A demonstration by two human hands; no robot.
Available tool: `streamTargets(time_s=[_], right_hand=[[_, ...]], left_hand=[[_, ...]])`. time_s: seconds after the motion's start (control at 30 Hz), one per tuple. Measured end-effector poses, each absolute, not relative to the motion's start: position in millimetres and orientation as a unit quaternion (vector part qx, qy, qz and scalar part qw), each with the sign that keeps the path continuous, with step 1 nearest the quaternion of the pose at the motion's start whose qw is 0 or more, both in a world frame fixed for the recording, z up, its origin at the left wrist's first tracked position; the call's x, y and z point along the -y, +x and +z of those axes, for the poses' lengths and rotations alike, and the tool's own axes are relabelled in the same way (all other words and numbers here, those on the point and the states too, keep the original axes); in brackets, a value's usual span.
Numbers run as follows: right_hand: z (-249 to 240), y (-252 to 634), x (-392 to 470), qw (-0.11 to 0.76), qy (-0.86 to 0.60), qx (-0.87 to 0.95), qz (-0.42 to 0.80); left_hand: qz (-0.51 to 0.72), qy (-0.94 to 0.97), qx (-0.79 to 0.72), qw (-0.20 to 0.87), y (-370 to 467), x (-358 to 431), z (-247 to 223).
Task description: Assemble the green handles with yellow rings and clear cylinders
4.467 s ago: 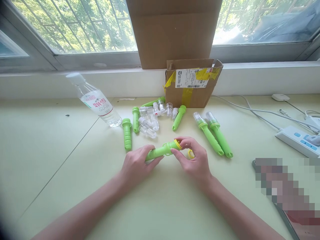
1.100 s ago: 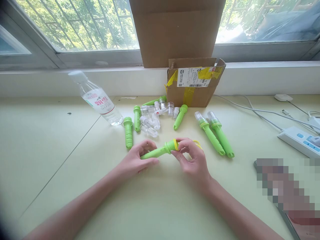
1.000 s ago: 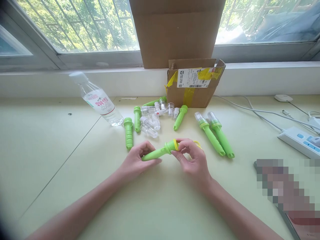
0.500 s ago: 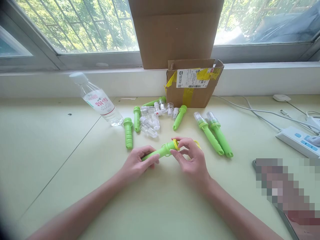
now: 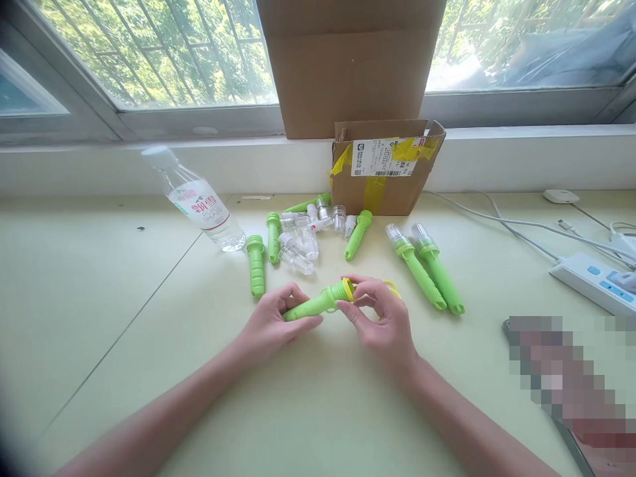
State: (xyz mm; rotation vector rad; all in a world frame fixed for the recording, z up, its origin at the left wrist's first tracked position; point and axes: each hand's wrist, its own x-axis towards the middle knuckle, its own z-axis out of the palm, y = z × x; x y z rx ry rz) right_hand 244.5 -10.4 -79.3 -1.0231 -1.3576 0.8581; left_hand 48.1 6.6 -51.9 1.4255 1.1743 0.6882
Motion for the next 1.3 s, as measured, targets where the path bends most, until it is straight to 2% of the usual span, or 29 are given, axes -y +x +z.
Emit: streamTargets(time_s=[0.13, 0.4, 0.83, 1.13, 1.3], right_hand=[[-78, 246, 10, 0.572, -0.428, 0.594, 0.371], [-79, 247, 10, 0.565, -0.434, 0.593, 0.376], [-77, 246, 10, 0.565, -0.424, 0.613, 0.354], [-81, 245, 11, 0.568, -0.443, 0.603, 0.343], [-81, 246, 10, 0.567, -0.437, 0.609, 0.342]], left_hand=[[0.300, 0.609, -0.499, 0.539, 49, -6, -53], [0.291, 0.688, -0.503, 0.434, 50, -3, -54], [0.237, 0.646, -0.478, 0.546, 48, -5, -44], [0.270, 0.601, -0.488, 0.572, 47, -10, -49], [0.293, 0.611, -0.492, 0.546, 48, -7, -52]])
